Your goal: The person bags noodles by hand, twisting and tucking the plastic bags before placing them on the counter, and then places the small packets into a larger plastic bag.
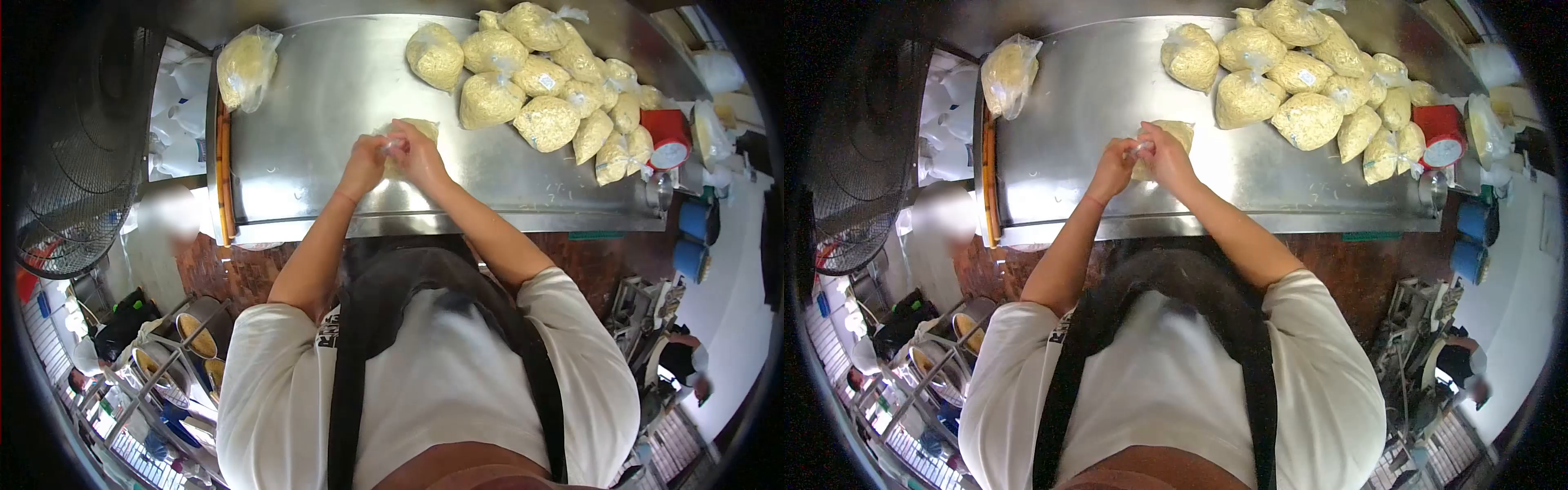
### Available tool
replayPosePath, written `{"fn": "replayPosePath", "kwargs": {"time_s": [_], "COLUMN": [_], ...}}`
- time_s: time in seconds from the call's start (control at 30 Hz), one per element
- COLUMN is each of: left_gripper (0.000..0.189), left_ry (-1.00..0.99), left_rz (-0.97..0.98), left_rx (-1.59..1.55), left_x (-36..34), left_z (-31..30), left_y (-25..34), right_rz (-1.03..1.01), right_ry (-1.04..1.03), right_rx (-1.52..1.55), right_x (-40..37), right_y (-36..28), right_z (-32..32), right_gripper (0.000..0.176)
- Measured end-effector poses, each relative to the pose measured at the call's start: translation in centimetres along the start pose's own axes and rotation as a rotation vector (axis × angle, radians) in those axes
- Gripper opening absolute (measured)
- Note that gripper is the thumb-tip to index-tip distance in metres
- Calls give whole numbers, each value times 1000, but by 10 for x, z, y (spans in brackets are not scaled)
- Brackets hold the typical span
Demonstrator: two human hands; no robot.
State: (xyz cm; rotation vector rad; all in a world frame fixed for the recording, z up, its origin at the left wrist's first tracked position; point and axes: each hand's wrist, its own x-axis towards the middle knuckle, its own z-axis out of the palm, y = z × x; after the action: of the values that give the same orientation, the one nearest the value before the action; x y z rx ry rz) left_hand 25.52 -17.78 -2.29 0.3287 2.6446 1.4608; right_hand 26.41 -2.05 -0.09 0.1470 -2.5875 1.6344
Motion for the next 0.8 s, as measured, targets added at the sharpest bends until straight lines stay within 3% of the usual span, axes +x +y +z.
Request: {"fn": "replayPosePath", "kwargs": {"time_s": [0.07,0.13,0.23,0.33,0.43,0.47,0.57,0.6,0.7,0.73,0.8], "left_gripper": [19,23,27,25,21,20,24,23,24,24,23], "left_ry": [15,33,21,-23,-57,-64,-61,-75,-122,-131,-77], "left_rz": [19,-134,-218,-170,-112,-105,-92,5,235,267,359], "left_rx": [-47,-212,-287,-228,-257,-285,-169,-94,58,66,48], "left_x": [-1,1,5,4,8,6,1,1,0,-1,6], "left_z": [10,7,-1,5,18,22,28,26,19,18,30], "left_y": [-7,3,27,32,29,27,21,22,33,41,54], "right_rz": [-23,16,113,485,227,279,133,-105,-172,-154,-79], "right_ry": [-23,-81,-170,-443,-544,-538,-348,-140,17,-49,67], "right_rx": [-104,-134,44,268,156,165,-59,-98,-214,-205,-64], "right_x": [-4,-2,4,18,10,6,-9,-15,-26,-21,-11], "right_y": [-1,0,6,18,21,20,15,6,2,-13,-20], "right_z": [-6,-9,-11,-35,-47,-48,-42,-41,-47,-60,-56], "right_gripper": [41,41,36,32,32,29,34,19,16,6,2]}}
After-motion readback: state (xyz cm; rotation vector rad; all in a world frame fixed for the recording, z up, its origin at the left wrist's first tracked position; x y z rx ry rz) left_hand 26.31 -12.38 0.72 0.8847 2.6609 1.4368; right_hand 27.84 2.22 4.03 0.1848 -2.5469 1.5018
